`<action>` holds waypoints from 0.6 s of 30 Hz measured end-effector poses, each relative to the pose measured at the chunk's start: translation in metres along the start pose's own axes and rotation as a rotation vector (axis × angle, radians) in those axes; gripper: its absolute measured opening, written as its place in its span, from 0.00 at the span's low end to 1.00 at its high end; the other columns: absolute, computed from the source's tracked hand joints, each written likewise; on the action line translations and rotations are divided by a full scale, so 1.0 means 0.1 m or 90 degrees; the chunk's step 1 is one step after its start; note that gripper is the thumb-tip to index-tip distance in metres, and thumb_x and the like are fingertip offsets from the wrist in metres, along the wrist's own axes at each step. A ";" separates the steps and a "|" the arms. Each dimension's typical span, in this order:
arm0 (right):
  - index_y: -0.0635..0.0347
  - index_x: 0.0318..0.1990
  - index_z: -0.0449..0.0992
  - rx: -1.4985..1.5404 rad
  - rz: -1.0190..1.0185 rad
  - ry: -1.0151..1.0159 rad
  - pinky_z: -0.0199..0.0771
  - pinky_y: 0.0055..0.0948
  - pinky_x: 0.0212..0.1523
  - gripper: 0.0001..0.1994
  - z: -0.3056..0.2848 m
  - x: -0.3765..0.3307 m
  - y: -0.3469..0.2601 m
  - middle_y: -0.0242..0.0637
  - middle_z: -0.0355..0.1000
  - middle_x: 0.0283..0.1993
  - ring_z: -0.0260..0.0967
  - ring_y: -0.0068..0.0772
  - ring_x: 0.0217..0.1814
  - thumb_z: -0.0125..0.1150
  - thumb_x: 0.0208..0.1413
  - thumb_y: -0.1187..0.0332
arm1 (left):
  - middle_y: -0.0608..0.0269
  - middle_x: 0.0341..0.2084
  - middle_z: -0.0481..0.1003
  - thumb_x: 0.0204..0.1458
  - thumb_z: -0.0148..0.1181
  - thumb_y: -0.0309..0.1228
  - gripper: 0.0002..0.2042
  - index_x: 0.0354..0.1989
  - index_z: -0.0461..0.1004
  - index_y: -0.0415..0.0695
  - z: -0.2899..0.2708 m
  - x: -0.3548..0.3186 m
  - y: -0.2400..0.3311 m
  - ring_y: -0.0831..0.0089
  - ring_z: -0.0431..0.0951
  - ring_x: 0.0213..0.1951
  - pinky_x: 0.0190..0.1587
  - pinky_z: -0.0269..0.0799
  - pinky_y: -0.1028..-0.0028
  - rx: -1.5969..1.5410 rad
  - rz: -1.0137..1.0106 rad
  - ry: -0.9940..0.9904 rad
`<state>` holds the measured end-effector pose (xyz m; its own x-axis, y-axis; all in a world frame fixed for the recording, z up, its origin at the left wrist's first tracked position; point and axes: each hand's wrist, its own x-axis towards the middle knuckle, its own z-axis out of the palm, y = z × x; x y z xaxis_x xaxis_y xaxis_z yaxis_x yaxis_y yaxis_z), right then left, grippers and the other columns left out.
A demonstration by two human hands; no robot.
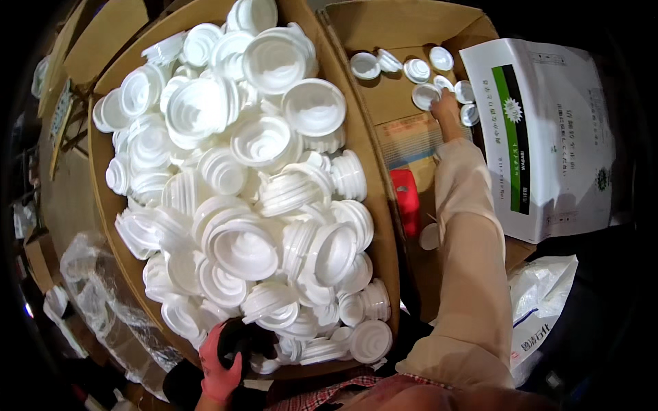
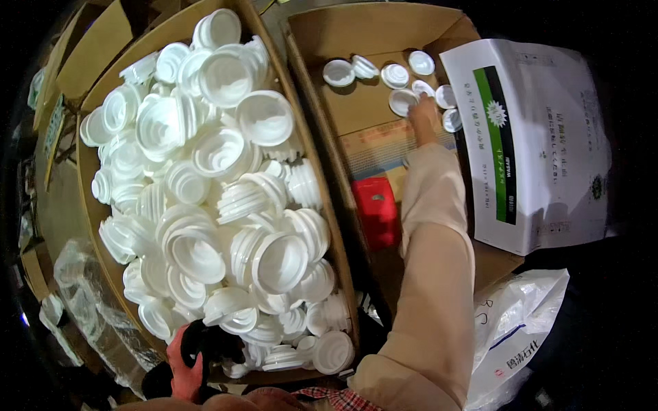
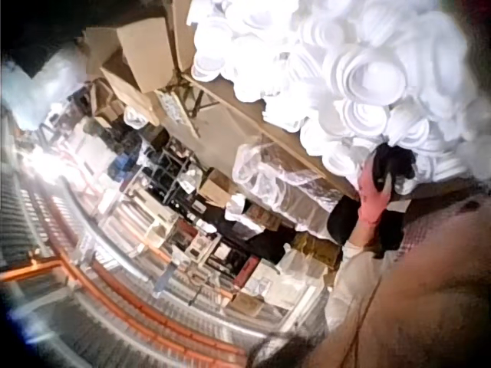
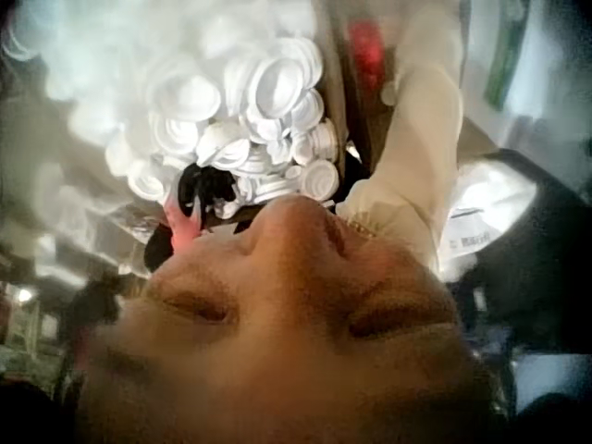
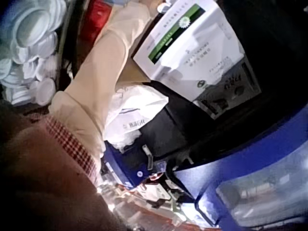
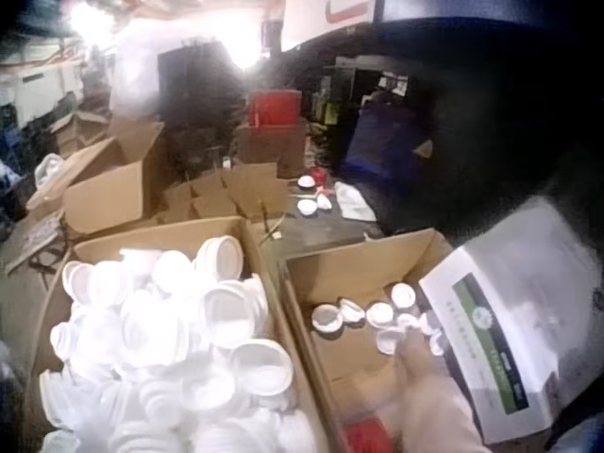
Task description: The person sits on the floor and repeatedly picks up white plastic cups and lids from a cardboard box. They place a lid onto each cup and then set the assembled unit into a plastic bag. The process is repeated continuously throughout the clip.
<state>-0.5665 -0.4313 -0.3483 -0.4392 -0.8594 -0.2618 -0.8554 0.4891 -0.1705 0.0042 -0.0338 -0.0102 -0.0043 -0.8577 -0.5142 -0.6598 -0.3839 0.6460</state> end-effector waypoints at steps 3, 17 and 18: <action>0.61 0.56 0.71 0.161 -0.117 0.110 0.70 0.42 0.55 0.26 -0.05 -0.33 0.20 0.51 0.71 0.53 0.70 0.48 0.55 0.67 0.48 0.66 | 0.41 0.47 0.72 0.37 0.58 0.19 0.27 0.53 0.67 0.31 -0.01 0.04 0.14 0.47 0.74 0.50 0.55 0.67 0.63 -0.012 0.004 0.025; 0.58 0.60 0.66 0.456 -0.071 -0.226 0.79 0.27 0.34 0.27 -1.72 -0.83 -0.28 0.37 0.71 0.50 0.72 0.30 0.46 0.65 0.55 0.59 | 0.53 0.45 0.73 0.57 0.48 0.26 0.22 0.60 0.61 0.33 0.16 0.06 0.19 0.69 0.73 0.41 0.44 0.70 0.72 -0.213 0.002 0.249; 0.56 0.63 0.62 0.189 -0.179 -0.117 0.75 0.41 0.50 0.33 -1.35 -0.55 0.07 0.44 0.70 0.55 0.69 0.42 0.54 0.67 0.52 0.57 | 0.53 0.45 0.73 0.57 0.48 0.26 0.21 0.60 0.61 0.33 0.15 0.07 0.15 0.69 0.73 0.41 0.44 0.69 0.72 -0.192 0.005 0.244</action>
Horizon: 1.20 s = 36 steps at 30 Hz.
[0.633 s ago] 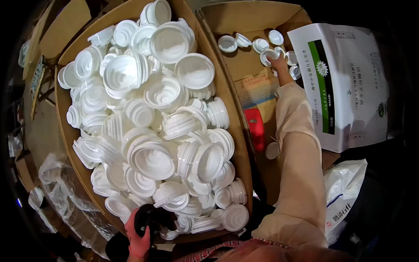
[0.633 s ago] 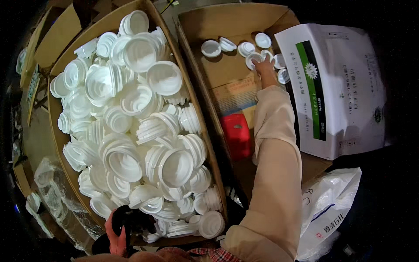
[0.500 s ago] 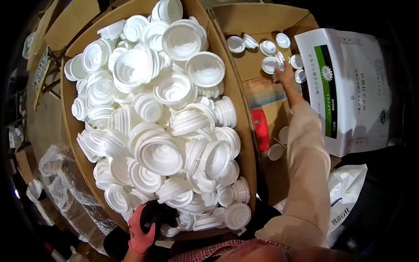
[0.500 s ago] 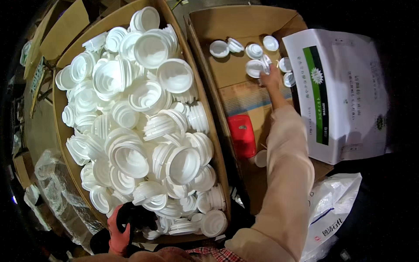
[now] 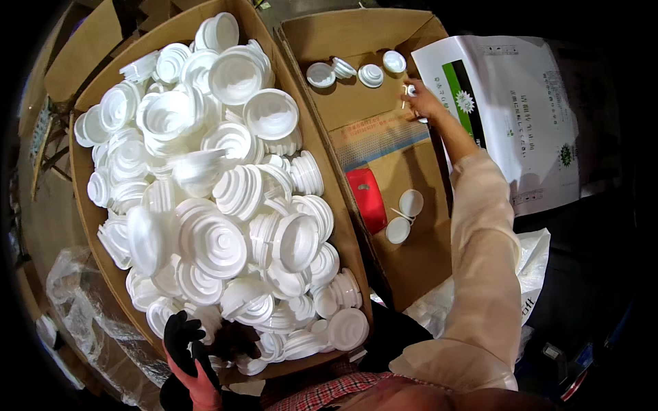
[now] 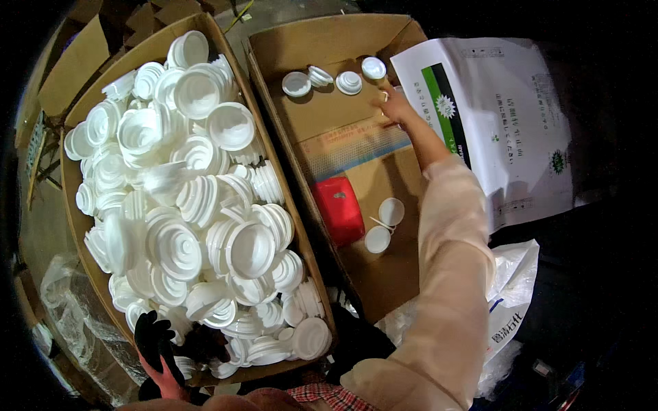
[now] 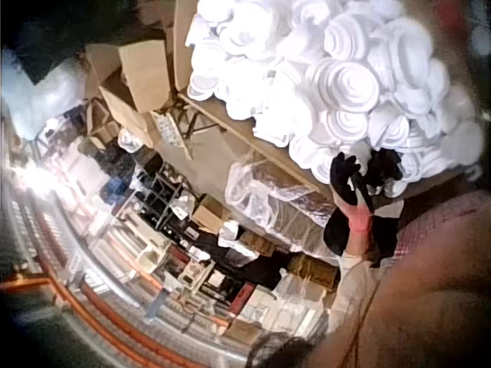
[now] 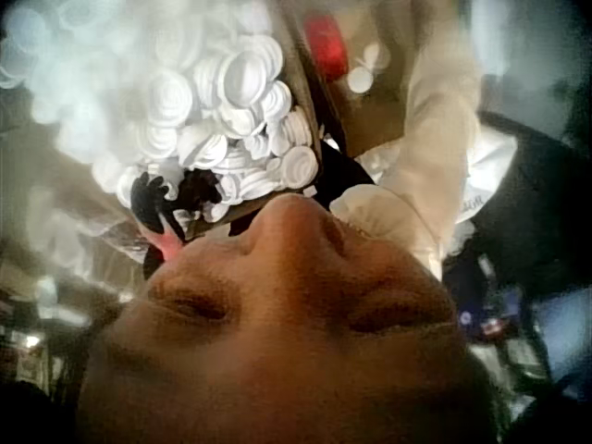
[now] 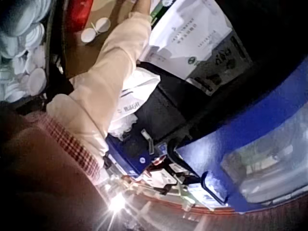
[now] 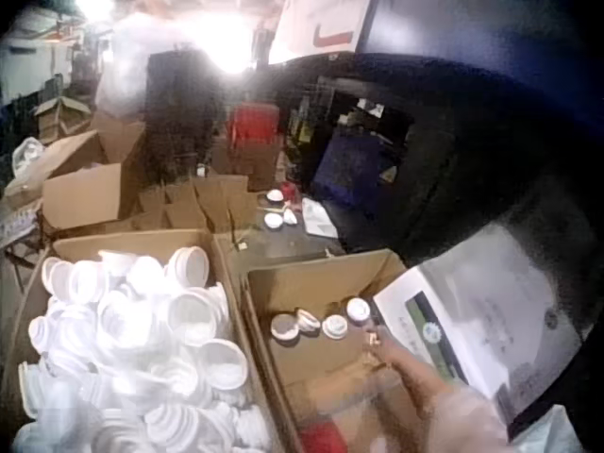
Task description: The person sits on the floor and repeatedly picks up white plastic cups and lids from a cardboard box. They place a lid onto each cup and then set the assembled unit into a plastic bag. The process is repeated continuously throughout the clip.
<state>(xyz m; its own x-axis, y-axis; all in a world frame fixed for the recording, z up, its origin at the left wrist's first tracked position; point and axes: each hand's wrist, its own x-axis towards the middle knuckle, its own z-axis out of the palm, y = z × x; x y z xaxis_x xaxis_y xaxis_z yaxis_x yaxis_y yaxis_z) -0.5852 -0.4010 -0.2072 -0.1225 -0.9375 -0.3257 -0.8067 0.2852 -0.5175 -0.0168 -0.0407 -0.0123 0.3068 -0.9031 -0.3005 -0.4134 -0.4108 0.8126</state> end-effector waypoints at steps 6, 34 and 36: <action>0.34 0.72 0.44 -0.311 0.165 0.109 0.59 0.55 0.63 0.38 0.75 0.69 1.25 0.44 0.27 0.77 0.57 0.55 0.68 0.57 0.56 0.62 | 0.53 0.44 0.73 0.59 0.48 0.28 0.20 0.57 0.63 0.31 0.03 0.05 -0.08 0.69 0.73 0.41 0.47 0.67 0.71 0.052 -0.021 0.055; 0.36 0.61 0.65 -0.297 -0.134 0.011 0.59 0.52 0.64 0.41 1.45 1.07 -1.03 0.54 0.39 0.72 0.46 0.66 0.70 0.74 0.34 0.69 | 0.47 0.62 0.59 0.50 0.54 0.19 0.34 0.67 0.49 0.35 -0.29 0.07 -0.23 0.59 0.69 0.55 0.55 0.65 0.63 0.000 0.012 -0.004; 0.38 0.58 0.69 -0.264 -0.098 0.055 0.60 0.59 0.61 0.39 1.79 1.27 -1.00 0.56 0.43 0.70 0.51 0.70 0.67 0.74 0.32 0.72 | 0.46 0.62 0.59 0.45 0.54 0.17 0.35 0.66 0.51 0.32 -0.32 0.07 -0.20 0.57 0.70 0.54 0.55 0.65 0.62 0.007 0.007 -0.002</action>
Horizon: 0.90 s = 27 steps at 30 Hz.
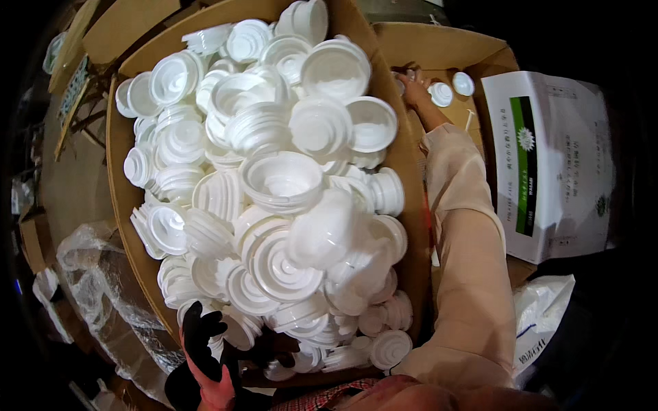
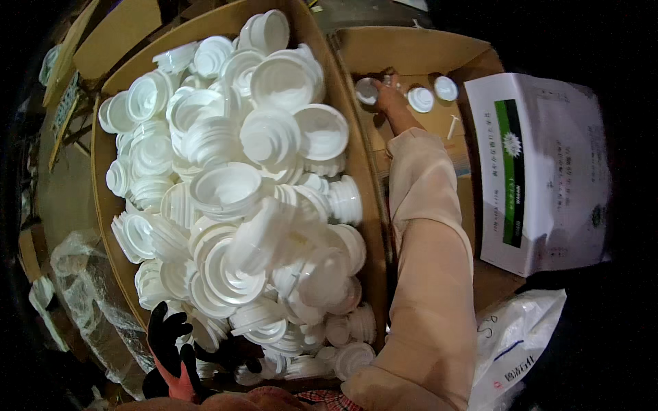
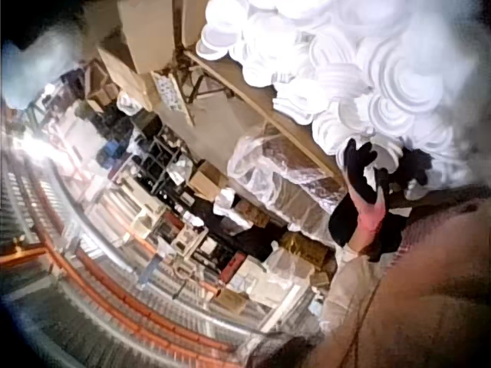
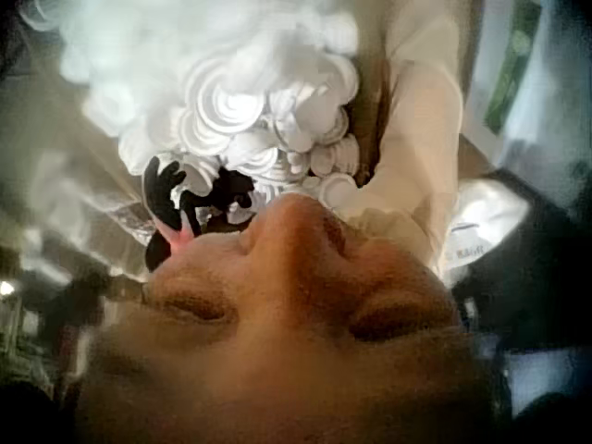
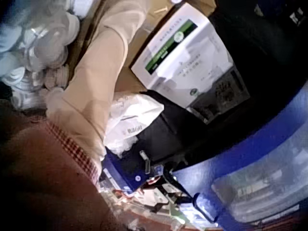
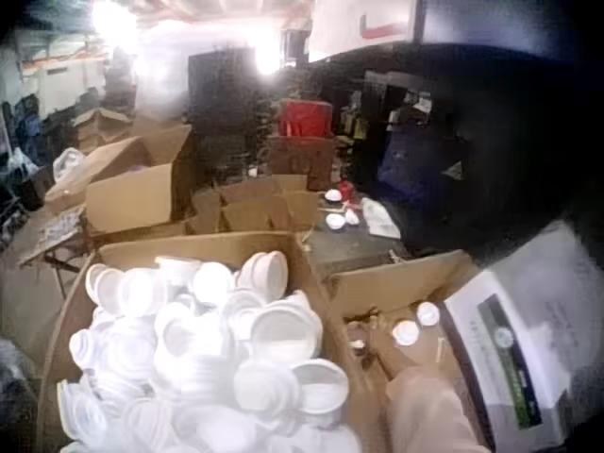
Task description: The person sits on the floor and repeatedly picks up white plastic cups and lids from a cardboard box. They place a lid onto each cup and then set the assembled unit into a plastic bag. The process is repeated continuously throughout the clip.
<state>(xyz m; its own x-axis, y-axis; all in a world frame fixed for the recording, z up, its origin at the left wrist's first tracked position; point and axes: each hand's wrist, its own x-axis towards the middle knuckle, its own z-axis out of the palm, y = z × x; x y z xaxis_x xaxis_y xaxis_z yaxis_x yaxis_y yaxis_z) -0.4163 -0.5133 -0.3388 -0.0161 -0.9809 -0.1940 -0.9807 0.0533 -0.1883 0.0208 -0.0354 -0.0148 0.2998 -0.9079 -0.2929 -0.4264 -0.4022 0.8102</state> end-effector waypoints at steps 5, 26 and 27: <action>0.51 0.41 0.78 0.313 -0.005 0.222 0.68 0.43 0.53 0.19 0.37 -0.31 0.38 0.47 0.58 0.50 0.64 0.50 0.47 0.70 0.37 0.74 | 0.49 0.56 0.66 0.56 0.51 0.28 0.30 0.67 0.52 0.37 -0.03 0.12 0.21 0.61 0.71 0.51 0.58 0.61 0.65 0.077 0.028 -0.056; 0.53 0.71 0.50 0.156 0.004 -0.009 0.54 0.44 0.68 0.44 -0.31 -0.05 1.54 0.57 0.49 0.71 0.46 0.57 0.73 0.66 0.51 0.48 | 0.53 0.52 0.69 0.59 0.48 0.32 0.25 0.64 0.59 0.37 0.14 0.21 0.32 0.64 0.70 0.50 0.56 0.62 0.64 0.149 0.033 0.007; 0.51 0.71 0.50 0.103 0.073 0.015 0.52 0.45 0.68 0.45 -0.14 0.02 1.28 0.59 0.49 0.70 0.45 0.59 0.73 0.64 0.51 0.43 | 0.53 0.52 0.68 0.59 0.48 0.32 0.25 0.64 0.59 0.37 0.17 0.22 0.29 0.64 0.70 0.50 0.56 0.62 0.64 0.166 0.021 0.021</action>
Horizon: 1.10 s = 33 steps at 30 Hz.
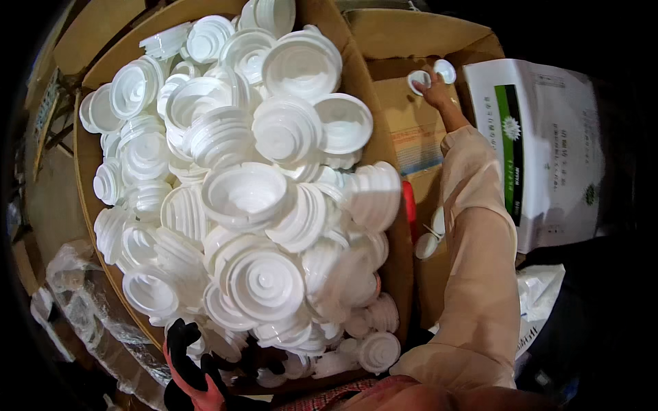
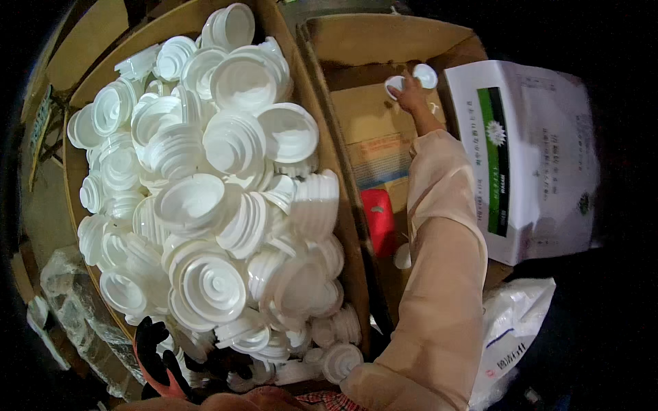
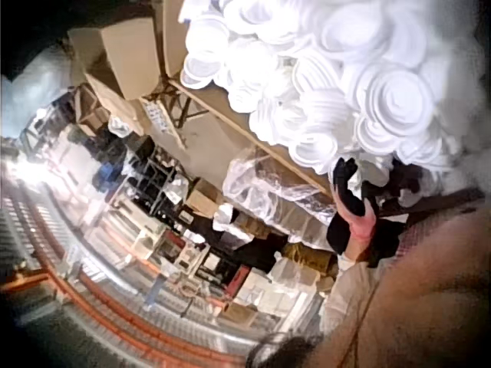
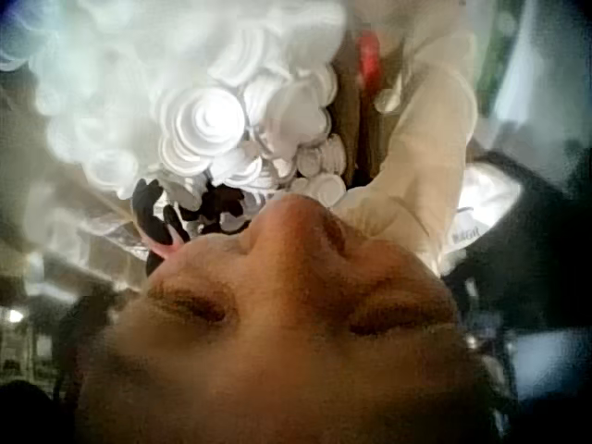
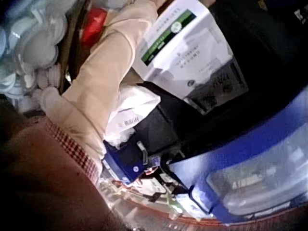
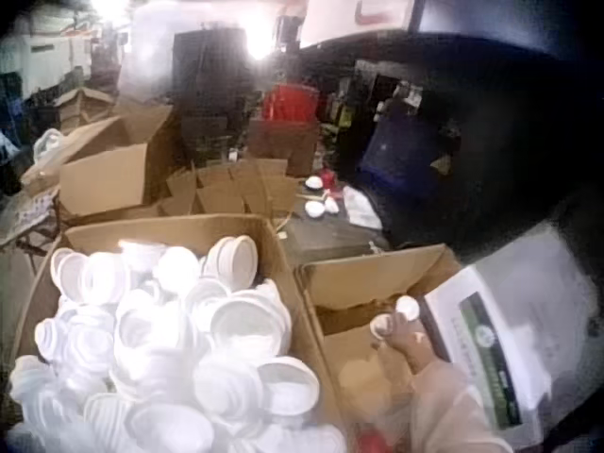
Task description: The person sits on the floor and repeatedly picks up white plastic cups and lids from a cardboard box. They place a lid onto each cup and then set the assembled unit into a plastic bag. The process is repeated continuously throughout the clip.
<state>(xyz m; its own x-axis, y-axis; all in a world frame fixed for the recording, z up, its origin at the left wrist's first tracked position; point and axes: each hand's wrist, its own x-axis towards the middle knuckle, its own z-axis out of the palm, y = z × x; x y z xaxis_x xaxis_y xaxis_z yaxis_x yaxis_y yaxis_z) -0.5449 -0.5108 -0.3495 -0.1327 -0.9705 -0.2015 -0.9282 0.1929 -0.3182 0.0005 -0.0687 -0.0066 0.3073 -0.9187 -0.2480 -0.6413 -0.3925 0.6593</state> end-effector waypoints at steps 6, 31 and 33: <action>0.42 0.66 0.60 -0.129 0.111 0.102 0.51 0.52 0.67 0.40 0.43 -0.01 0.08 0.53 0.45 0.71 0.43 0.57 0.72 0.67 0.45 0.43 | 0.49 0.61 0.60 0.60 0.48 0.27 0.24 0.65 0.56 0.36 0.02 0.14 -0.40 0.60 0.64 0.58 0.63 0.54 0.61 0.037 -0.005 -0.111; 0.56 0.61 0.67 0.375 -0.433 -0.077 0.67 0.28 0.53 0.27 -2.55 -3.02 -2.71 0.32 0.66 0.59 0.63 0.27 0.60 0.66 0.52 0.66 | 0.47 0.50 0.69 0.59 0.48 0.35 0.23 0.58 0.63 0.31 -0.70 -1.19 -0.18 0.56 0.70 0.52 0.58 0.62 0.63 -0.072 0.043 0.124; 0.59 0.54 0.73 0.296 -0.360 -0.057 0.69 0.26 0.48 0.23 -2.52 -3.14 -1.98 0.35 0.72 0.47 0.69 0.26 0.50 0.68 0.52 0.61 | 0.48 0.58 0.61 0.64 0.45 0.35 0.23 0.64 0.55 0.36 -0.81 -1.36 -0.51 0.60 0.64 0.57 0.61 0.60 0.62 -0.125 0.015 0.082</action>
<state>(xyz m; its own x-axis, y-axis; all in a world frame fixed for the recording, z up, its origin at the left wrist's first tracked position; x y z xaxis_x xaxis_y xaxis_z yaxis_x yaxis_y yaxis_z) -0.4074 -0.2806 0.0102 0.3700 -0.9281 0.0410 -0.6002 -0.2725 -0.7520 0.0479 0.0800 0.0508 0.3887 -0.9096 -0.1466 -0.5047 -0.3433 0.7921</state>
